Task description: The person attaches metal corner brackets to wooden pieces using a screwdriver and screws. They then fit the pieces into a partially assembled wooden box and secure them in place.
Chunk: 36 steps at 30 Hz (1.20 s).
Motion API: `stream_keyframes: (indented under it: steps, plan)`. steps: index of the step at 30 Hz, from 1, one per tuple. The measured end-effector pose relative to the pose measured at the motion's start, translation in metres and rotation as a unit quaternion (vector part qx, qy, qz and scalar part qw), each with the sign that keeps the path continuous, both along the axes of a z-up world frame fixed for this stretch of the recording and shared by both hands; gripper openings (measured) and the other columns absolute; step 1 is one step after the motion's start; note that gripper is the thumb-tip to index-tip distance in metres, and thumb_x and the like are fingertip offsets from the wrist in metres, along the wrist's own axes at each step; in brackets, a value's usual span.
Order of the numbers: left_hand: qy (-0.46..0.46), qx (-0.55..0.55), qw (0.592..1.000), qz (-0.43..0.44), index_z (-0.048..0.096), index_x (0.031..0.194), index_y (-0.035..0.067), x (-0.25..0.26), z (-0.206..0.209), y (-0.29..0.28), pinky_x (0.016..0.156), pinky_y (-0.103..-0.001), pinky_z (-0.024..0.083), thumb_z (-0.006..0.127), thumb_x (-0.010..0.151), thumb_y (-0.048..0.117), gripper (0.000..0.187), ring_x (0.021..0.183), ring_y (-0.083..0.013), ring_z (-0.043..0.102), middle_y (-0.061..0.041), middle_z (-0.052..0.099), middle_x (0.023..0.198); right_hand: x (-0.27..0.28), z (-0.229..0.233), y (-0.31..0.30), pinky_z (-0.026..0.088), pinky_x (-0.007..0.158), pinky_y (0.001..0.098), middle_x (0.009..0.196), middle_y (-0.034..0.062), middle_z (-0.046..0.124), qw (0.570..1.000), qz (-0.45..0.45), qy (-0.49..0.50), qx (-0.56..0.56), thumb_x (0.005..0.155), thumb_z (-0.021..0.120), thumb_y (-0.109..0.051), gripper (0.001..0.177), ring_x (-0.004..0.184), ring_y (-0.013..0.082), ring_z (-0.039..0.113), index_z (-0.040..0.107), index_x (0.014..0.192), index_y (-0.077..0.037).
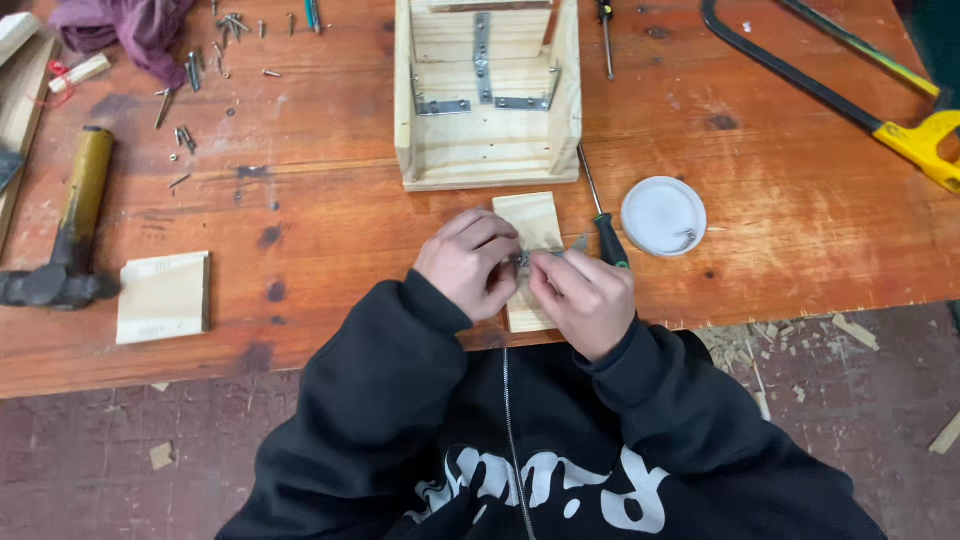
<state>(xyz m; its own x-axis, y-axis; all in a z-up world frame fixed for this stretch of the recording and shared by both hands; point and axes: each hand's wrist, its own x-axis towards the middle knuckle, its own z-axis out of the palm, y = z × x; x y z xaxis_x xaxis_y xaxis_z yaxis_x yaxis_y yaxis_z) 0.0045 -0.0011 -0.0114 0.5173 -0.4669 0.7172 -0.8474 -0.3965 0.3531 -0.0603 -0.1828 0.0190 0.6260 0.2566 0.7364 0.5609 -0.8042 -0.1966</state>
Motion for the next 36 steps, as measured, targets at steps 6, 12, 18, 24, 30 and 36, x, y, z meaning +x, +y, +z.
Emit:
stream_keyframes:
  steps: [6,12,18,24,30,36]
  plan:
    - [-0.008,0.0,1.0,-0.004,0.074,0.082,0.004,0.0,-0.005,0.001,0.088,-0.042,0.058,0.066,0.072,0.012,0.015,0.092,-0.032,0.071,-0.011,0.069,0.088,-0.004,-0.006,0.004,0.053,0.043,0.0365,0.061,0.0025,0.054,0.997,-0.044,-0.008,-0.058,0.091,0.075,-0.008,0.005,0.052,0.0275,0.064,0.074,0.092,-0.013]
    - [-0.005,0.008,1.0,0.003,0.074,0.083,0.004,0.002,-0.011,0.0,0.091,-0.043,0.057,0.069,0.072,0.015,0.017,0.093,-0.0315,0.07,-0.011,0.069,0.089,-0.002,-0.005,0.009,0.052,0.041,0.0362,0.059,0.0015,0.052,0.997,-0.043,0.0,-0.066,0.09,0.075,-0.008,0.005,0.05,0.0267,0.062,0.074,0.092,-0.012]
    - [-0.004,0.023,1.0,0.011,0.074,0.082,0.004,0.002,-0.016,0.001,0.096,-0.043,0.056,0.068,0.074,0.017,0.016,0.095,-0.0308,0.07,-0.01,0.07,0.09,-0.001,-0.008,0.007,0.05,0.04,0.0343,0.058,-0.0003,0.048,0.996,-0.065,-0.003,-0.064,0.091,0.074,-0.006,0.006,0.049,0.0253,0.061,0.073,0.09,-0.012]
    - [0.002,0.033,0.999,0.009,0.075,0.084,0.004,0.002,-0.016,0.001,0.097,-0.043,0.056,0.067,0.073,0.016,0.017,0.096,-0.0303,0.071,-0.01,0.07,0.091,0.0,-0.014,0.004,0.051,0.042,0.0357,0.06,0.0002,0.049,0.996,-0.039,0.001,-0.086,0.09,0.075,-0.01,0.005,0.053,0.0258,0.062,0.073,0.092,-0.013]
    - [0.004,0.04,0.999,0.012,0.076,0.086,0.004,0.001,-0.011,0.002,0.097,-0.042,0.055,0.068,0.074,0.016,0.019,0.096,-0.03,0.07,-0.01,0.07,0.091,0.001,-0.016,0.004,0.052,0.042,0.0346,0.06,-0.0013,0.051,0.996,-0.027,0.019,-0.078,0.091,0.074,-0.015,0.002,0.053,0.0247,0.064,0.073,0.093,-0.015]
    - [0.009,0.035,0.999,0.022,0.076,0.086,0.006,-0.001,-0.005,0.004,0.092,-0.039,0.056,0.067,0.077,0.018,0.017,0.099,-0.0277,0.07,-0.008,0.069,0.091,0.0,-0.005,0.008,0.053,0.043,0.0374,0.061,0.003,0.056,0.998,-0.02,0.05,-0.043,0.092,0.073,-0.013,0.003,0.056,0.0292,0.067,0.072,0.095,-0.013]
